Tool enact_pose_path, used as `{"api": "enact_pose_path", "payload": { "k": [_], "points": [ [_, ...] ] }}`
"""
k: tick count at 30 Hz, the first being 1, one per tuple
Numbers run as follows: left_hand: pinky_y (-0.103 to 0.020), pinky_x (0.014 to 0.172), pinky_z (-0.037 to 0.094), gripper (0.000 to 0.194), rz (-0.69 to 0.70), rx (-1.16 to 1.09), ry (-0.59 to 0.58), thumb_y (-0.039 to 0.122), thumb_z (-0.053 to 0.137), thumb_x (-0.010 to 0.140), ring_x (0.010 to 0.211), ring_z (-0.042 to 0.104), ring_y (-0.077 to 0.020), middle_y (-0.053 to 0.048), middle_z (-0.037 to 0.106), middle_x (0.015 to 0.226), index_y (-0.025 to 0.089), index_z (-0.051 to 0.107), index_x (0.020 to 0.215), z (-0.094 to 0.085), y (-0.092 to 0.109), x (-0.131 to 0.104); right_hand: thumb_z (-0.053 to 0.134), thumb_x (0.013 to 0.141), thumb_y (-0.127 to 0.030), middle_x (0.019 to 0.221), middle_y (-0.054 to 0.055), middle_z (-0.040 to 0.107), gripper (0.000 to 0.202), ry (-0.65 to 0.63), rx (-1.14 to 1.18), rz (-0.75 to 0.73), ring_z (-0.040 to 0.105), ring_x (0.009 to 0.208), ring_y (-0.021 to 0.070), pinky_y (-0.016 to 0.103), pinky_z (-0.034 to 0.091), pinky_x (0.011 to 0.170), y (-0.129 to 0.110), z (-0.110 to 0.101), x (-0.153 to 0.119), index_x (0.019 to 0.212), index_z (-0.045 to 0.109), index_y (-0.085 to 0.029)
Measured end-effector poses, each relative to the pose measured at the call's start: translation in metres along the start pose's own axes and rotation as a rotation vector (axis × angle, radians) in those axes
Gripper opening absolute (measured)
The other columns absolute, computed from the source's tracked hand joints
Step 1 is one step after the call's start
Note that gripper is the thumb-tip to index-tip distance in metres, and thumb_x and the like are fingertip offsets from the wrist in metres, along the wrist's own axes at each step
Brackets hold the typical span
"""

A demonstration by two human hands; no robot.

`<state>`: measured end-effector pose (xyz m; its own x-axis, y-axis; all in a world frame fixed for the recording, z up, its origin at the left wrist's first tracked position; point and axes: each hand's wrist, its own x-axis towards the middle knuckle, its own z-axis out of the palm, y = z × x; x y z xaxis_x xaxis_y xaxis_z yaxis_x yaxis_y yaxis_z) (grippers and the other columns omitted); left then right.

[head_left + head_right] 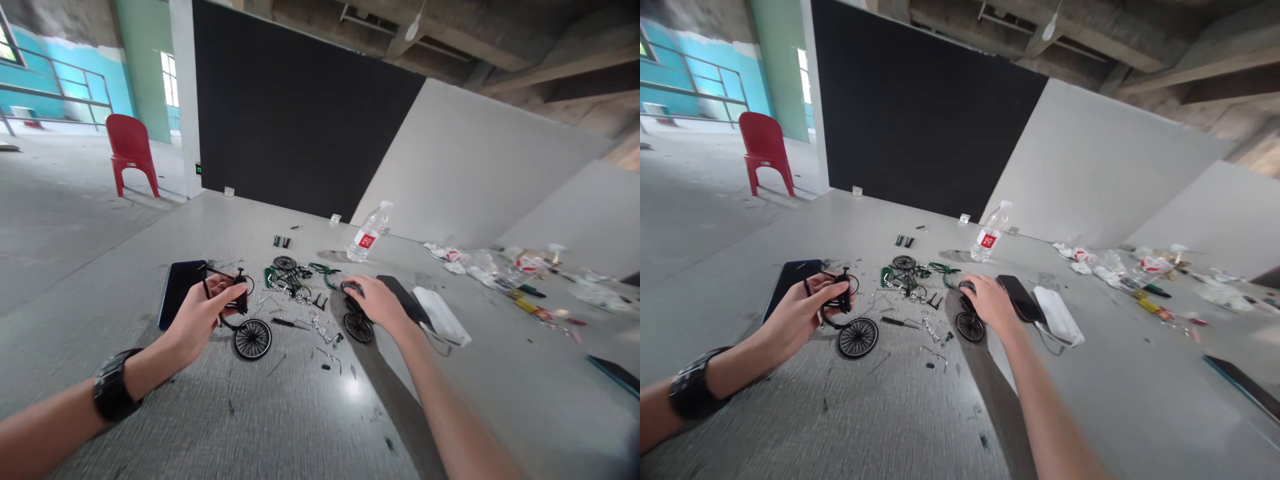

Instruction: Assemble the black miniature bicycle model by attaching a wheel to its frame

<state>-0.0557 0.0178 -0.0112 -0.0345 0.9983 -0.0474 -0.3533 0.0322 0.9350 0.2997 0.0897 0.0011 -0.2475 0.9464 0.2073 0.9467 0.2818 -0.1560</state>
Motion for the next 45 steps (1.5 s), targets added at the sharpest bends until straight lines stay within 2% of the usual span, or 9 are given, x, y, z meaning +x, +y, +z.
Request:
{"api": "enact_pose_path", "payload": {
  "k": [2, 5, 9, 17, 22, 26, 33, 41, 45],
  "points": [
    [-0.026, 0.063, 0.049, 0.037, -0.003, 0.027, 0.009, 0.039, 0.082, 0.069, 0.073, 0.063, -0.0166, -0.004, 0.066, 0.082, 0.016, 0.064, 0.093, 0.0, 0.0, 0.0, 0.056, 0.086, -0.041, 0.114, 0.01, 0.068, 0.032, -0.038, 0.039, -0.019, 0.063, 0.104, 0.029, 0.043, 0.046, 0.088, -0.001, -0.012, -0.005, 0.109, 0.069, -0.025],
    [-0.027, 0.063, 0.049, 0.039, -0.003, 0.037, 0.021, 0.04, 0.083, 0.067, 0.072, 0.064, -0.0178, -0.004, 0.067, 0.082, 0.017, 0.064, 0.092, 0.001, 0.0, 0.0, 0.071, 0.07, -0.042, 0.104, 0.009, 0.069, 0.031, -0.222, 0.135, -0.042, 0.063, 0.097, 0.0292, 0.041, 0.049, 0.081, -0.004, -0.029, -0.013, 0.097, 0.071, -0.026],
    [-0.026, 0.062, 0.05, 0.037, -0.012, 0.021, 0.022, 0.039, 0.083, 0.067, 0.073, 0.065, -0.0176, -0.003, 0.068, 0.083, 0.018, 0.065, 0.091, 0.0, -0.002, 0.0, 0.075, 0.062, -0.036, 0.096, 0.008, 0.068, 0.029, -0.321, 0.143, -0.029, 0.063, 0.089, 0.0278, 0.039, 0.05, 0.073, -0.004, -0.035, -0.02, 0.089, 0.071, -0.026],
    [-0.023, 0.062, 0.05, 0.03, -0.04, -0.009, 0.027, 0.034, 0.082, 0.07, 0.074, 0.065, -0.016, -0.002, 0.067, 0.086, 0.021, 0.066, 0.091, -0.001, -0.003, 0.0, 0.073, 0.069, -0.033, 0.09, 0.006, 0.067, 0.012, -0.259, 0.069, -0.028, 0.063, 0.086, 0.0257, 0.038, 0.049, 0.073, -0.001, -0.032, -0.017, 0.079, 0.071, -0.026],
    [-0.024, 0.063, 0.05, 0.029, -0.038, -0.001, 0.021, 0.034, 0.082, 0.07, 0.074, 0.065, -0.0166, -0.002, 0.068, 0.087, 0.021, 0.066, 0.091, -0.001, -0.003, 0.001, 0.072, 0.074, -0.038, 0.093, 0.005, 0.068, 0.014, -0.269, 0.203, -0.121, 0.063, 0.088, 0.0244, 0.037, 0.05, 0.074, -0.027, -0.033, -0.019, 0.082, 0.07, -0.027],
    [-0.023, 0.062, 0.049, 0.029, -0.035, 0.002, 0.019, 0.034, 0.082, 0.071, 0.076, 0.064, -0.0166, -0.002, 0.068, 0.087, 0.021, 0.066, 0.091, -0.001, -0.004, 0.001, 0.076, 0.073, -0.044, 0.092, 0.004, 0.067, 0.022, -0.335, 0.248, -0.199, 0.062, 0.084, 0.0233, 0.035, 0.049, 0.068, -0.054, -0.02, -0.022, 0.086, 0.069, -0.027],
    [-0.022, 0.063, 0.049, 0.025, -0.01, 0.022, 0.009, 0.035, 0.079, 0.074, 0.078, 0.063, -0.0156, -0.002, 0.067, 0.088, 0.021, 0.068, 0.091, -0.002, -0.002, 0.001, 0.065, 0.088, -0.038, 0.093, 0.003, 0.066, 0.013, -0.289, 0.227, -0.181, 0.06, 0.087, 0.021, 0.032, 0.045, 0.07, -0.09, 0.001, -0.02, 0.091, 0.064, -0.025],
    [-0.022, 0.064, 0.049, 0.026, -0.006, 0.021, 0.019, 0.036, 0.08, 0.072, 0.075, 0.063, -0.015, -0.001, 0.068, 0.085, 0.02, 0.067, 0.089, -0.002, -0.002, 0.003, 0.058, 0.09, -0.02, 0.096, 0.004, 0.065, 0.009, -0.22, 0.188, -0.172, 0.06, 0.093, 0.0206, 0.033, 0.043, 0.082, -0.072, 0.003, -0.016, 0.089, 0.067, -0.023],
    [-0.021, 0.061, 0.048, 0.03, 0.001, 0.025, 0.023, 0.037, 0.081, 0.072, 0.073, 0.064, -0.0149, -0.001, 0.067, 0.083, 0.02, 0.065, 0.09, -0.002, -0.003, 0.004, 0.061, 0.09, -0.022, 0.097, 0.005, 0.064, 0.009, -0.239, 0.179, -0.187, 0.058, 0.096, 0.0221, 0.034, 0.043, 0.083, -0.069, 0.0, -0.016, 0.091, 0.069, -0.025]
  ]
}}
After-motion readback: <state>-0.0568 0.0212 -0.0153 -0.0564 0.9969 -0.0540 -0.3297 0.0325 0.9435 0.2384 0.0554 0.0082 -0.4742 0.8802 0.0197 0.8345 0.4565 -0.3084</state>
